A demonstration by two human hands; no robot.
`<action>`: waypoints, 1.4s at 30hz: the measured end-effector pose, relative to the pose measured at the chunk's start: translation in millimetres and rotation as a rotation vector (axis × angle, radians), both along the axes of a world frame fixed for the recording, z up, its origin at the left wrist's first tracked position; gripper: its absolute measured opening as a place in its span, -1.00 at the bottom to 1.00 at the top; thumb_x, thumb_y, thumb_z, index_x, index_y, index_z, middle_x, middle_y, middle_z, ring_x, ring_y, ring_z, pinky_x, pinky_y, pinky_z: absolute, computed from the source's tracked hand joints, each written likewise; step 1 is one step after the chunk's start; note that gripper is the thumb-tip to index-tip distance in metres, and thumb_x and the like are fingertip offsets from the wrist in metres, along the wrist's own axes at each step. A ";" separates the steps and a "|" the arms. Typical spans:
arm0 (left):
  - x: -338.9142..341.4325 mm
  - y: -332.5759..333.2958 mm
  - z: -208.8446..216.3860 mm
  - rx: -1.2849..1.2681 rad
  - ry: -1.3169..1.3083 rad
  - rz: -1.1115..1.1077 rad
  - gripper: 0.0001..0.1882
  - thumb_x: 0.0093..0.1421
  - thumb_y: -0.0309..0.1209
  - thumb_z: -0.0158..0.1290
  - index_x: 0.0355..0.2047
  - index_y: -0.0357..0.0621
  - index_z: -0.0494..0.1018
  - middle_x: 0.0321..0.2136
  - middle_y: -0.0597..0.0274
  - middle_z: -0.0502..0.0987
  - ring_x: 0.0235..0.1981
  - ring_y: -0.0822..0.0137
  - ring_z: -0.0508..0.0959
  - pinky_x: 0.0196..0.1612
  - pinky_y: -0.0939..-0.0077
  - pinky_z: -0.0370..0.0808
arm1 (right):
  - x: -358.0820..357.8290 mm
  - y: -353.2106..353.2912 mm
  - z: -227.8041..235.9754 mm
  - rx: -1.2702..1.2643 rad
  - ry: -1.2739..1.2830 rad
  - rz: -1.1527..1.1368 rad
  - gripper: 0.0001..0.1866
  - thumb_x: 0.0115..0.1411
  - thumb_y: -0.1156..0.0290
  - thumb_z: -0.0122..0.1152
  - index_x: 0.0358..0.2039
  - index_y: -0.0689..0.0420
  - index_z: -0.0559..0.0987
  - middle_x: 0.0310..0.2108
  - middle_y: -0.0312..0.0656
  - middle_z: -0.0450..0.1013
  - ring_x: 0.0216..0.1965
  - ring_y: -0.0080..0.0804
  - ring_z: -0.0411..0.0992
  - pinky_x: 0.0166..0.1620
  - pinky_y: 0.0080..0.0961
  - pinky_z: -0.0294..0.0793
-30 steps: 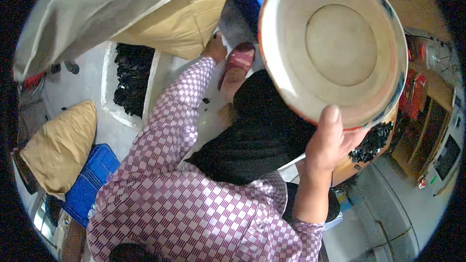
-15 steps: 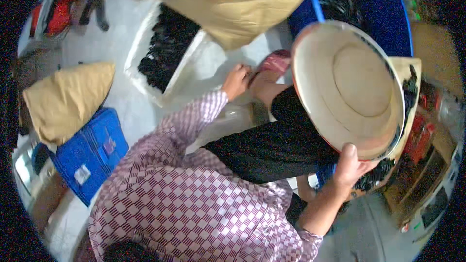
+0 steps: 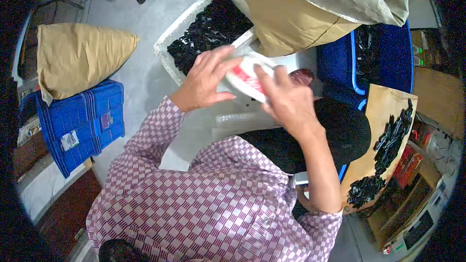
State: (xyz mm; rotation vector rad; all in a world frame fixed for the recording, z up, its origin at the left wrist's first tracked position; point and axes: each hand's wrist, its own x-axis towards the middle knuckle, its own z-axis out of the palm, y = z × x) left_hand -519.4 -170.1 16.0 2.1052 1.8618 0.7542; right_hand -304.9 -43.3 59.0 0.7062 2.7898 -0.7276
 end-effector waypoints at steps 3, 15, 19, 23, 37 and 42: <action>-0.9 -5.5 -7.4 -0.317 -0.090 0.031 -0.22 -0.02 -0.38 0.25 0.24 -0.07 0.24 0.16 -0.13 0.30 0.15 -0.10 0.38 0.13 0.19 0.40 | -27.5 -17.4 -5.7 0.052 -0.055 0.207 -0.18 -0.05 0.30 0.40 0.25 -0.02 0.28 0.00 -0.02 0.33 -0.16 -0.01 0.51 -0.17 -0.19 0.55; -145.2 -50.2 -153.5 -0.226 0.195 0.969 -0.39 0.11 -0.62 -0.08 0.23 -0.14 0.21 0.09 -0.04 0.35 0.12 -0.02 0.41 0.10 0.17 0.43 | 16.3 17.8 -50.1 -0.058 0.085 -0.268 -0.45 0.17 0.30 0.24 0.17 0.06 0.35 -0.04 0.00 0.40 -0.12 0.02 0.50 -0.13 -0.20 0.53; -162.7 -49.4 -212.5 -0.336 0.286 1.153 -0.30 0.08 -0.63 0.03 0.25 0.04 0.14 0.15 0.02 0.30 0.01 -0.04 0.51 -0.02 0.12 0.51 | 14.4 13.9 -54.7 -0.132 0.089 -0.236 -0.58 0.22 0.33 0.17 0.09 0.09 0.40 -0.16 0.00 0.46 -0.13 0.02 0.50 -0.12 -0.18 0.52; -157.5 -47.1 -250.0 -0.417 0.442 1.188 -0.40 0.10 -0.57 0.04 0.18 -0.06 0.22 0.07 -0.06 0.30 0.01 -0.07 0.47 0.05 0.20 0.47 | 11.5 13.4 -56.6 -0.211 0.005 -0.271 -0.61 0.23 0.32 0.16 0.05 0.11 0.40 -0.20 0.00 0.48 -0.13 0.03 0.50 -0.11 -0.18 0.52; -140.1 -59.0 -272.3 -0.562 0.123 1.225 -0.43 0.08 -0.54 0.06 0.09 -0.31 0.12 0.06 -0.22 0.27 0.06 -0.15 0.41 0.10 0.09 0.44 | -12.3 9.4 -58.2 -0.236 -0.004 -0.113 -0.57 0.19 0.41 0.20 0.07 0.13 0.39 -0.20 -0.02 0.45 -0.17 -0.01 0.49 -0.15 -0.17 0.52; -124.8 -28.1 -238.0 -0.584 -0.816 1.566 -0.45 0.14 -0.55 0.02 0.12 -0.27 0.09 0.06 -0.16 0.28 -0.13 -0.10 0.53 -0.22 0.00 0.64 | -13.9 7.8 -57.1 -0.202 -0.069 -0.090 -0.57 0.20 0.40 0.20 0.08 0.13 0.39 -0.18 -0.05 0.45 -0.18 -0.03 0.50 -0.15 -0.19 0.53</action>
